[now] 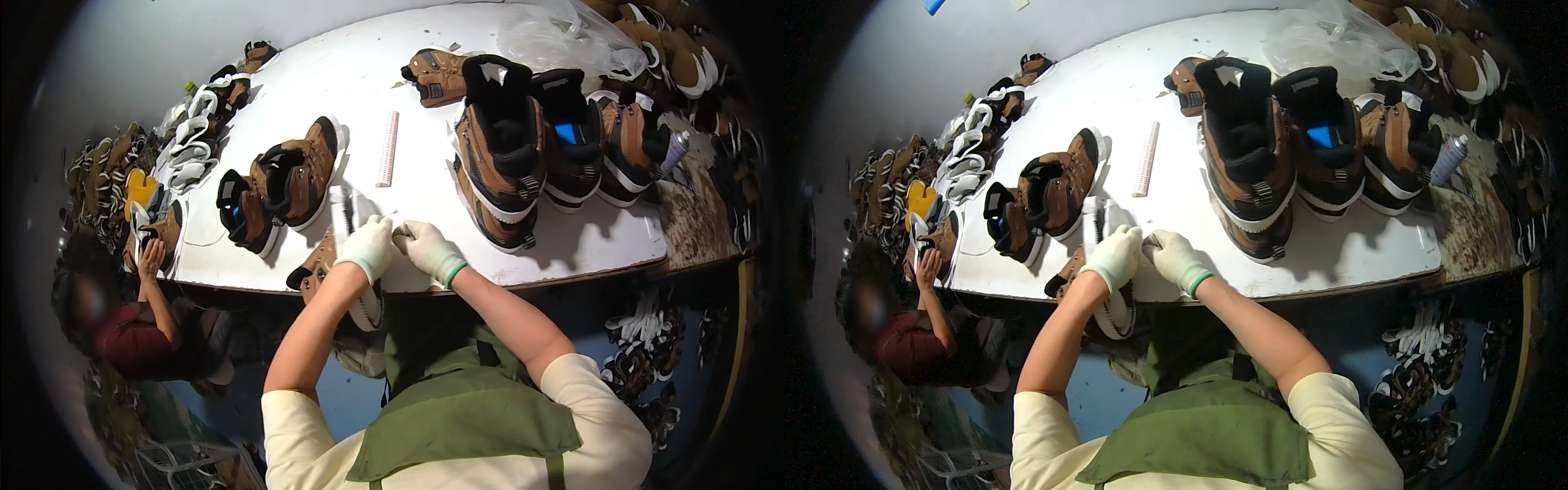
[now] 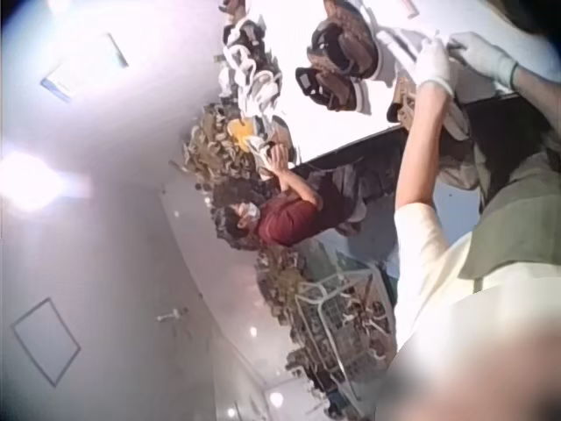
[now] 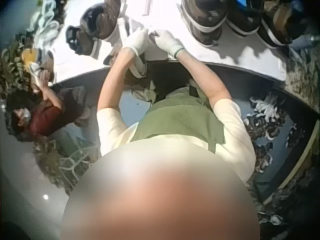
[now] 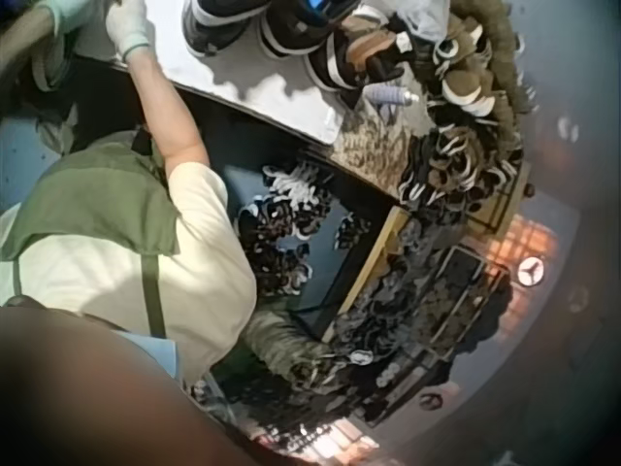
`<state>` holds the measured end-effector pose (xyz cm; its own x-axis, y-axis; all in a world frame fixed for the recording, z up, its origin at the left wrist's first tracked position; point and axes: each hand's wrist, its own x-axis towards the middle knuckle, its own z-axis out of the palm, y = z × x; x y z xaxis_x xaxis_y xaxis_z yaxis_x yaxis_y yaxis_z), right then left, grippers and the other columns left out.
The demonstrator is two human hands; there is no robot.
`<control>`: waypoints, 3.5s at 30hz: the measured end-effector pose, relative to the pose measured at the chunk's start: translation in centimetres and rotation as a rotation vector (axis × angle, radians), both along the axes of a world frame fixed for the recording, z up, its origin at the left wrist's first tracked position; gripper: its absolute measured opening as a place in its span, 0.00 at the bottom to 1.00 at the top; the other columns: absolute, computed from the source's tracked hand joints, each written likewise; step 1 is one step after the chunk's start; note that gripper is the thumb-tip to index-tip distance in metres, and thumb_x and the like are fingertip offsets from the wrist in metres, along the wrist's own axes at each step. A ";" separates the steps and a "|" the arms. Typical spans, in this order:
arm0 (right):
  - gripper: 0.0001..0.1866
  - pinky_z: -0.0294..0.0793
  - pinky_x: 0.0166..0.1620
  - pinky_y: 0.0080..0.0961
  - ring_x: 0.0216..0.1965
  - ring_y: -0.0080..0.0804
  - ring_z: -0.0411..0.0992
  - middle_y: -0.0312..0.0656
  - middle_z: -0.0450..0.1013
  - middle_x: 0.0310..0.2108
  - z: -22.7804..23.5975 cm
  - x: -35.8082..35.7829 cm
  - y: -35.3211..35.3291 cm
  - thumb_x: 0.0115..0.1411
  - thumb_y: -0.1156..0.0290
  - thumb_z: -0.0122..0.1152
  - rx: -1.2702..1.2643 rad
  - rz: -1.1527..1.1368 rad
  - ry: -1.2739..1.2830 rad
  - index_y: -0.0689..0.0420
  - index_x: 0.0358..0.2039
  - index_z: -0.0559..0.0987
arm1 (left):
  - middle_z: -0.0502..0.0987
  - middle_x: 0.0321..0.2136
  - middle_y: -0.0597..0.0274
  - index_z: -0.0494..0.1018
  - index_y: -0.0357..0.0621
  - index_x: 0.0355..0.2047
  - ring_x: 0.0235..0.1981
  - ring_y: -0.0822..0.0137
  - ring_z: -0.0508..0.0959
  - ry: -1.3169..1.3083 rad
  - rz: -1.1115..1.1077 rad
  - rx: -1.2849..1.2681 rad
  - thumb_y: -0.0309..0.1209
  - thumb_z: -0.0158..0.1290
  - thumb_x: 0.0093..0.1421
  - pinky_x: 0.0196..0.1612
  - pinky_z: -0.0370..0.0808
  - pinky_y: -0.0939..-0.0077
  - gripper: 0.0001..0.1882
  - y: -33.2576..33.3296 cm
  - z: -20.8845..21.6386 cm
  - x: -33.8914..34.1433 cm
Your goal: The person assembles brown high-top shoes by attaching white midsole pieces to the shoe uppers. They pick up a shoe, align the midsole, and press it into place, repeating the process for multiple pairs on a white work table.
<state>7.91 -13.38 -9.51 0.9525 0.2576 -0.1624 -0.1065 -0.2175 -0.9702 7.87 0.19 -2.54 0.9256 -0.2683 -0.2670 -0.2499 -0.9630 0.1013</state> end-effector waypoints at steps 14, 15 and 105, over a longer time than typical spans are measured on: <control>0.20 0.72 0.47 0.34 0.41 0.46 0.75 0.50 0.77 0.38 0.1 0.4 -1.3 0.61 0.55 0.53 -0.042 -0.087 0.085 0.57 0.45 0.77 | 0.76 0.36 0.58 0.79 0.45 0.31 0.40 0.59 0.78 -0.407 -0.210 0.119 0.30 0.51 0.59 0.43 0.76 0.64 0.08 2.2 1.7 1.7; 0.22 0.70 0.51 0.35 0.45 0.48 0.74 0.51 0.76 0.42 -1.5 1.0 -1.3 0.62 0.53 0.50 -0.079 -0.096 0.006 0.57 0.46 0.76 | 0.76 0.37 0.59 0.79 0.46 0.31 0.41 0.58 0.77 -0.419 -0.167 0.122 0.30 0.52 0.58 0.44 0.75 0.64 0.07 2.5 2.0 1.8; 0.07 0.65 0.28 0.13 0.24 0.12 0.64 0.28 0.70 0.22 7.7 -2.2 -0.7 0.62 0.73 0.57 0.380 -0.069 -0.176 0.63 0.31 0.79 | 0.69 0.57 0.42 0.59 0.27 0.61 0.57 0.54 0.72 -0.108 0.489 -2.028 0.25 0.48 0.49 0.63 0.66 0.62 0.36 12.8 0.3 -8.9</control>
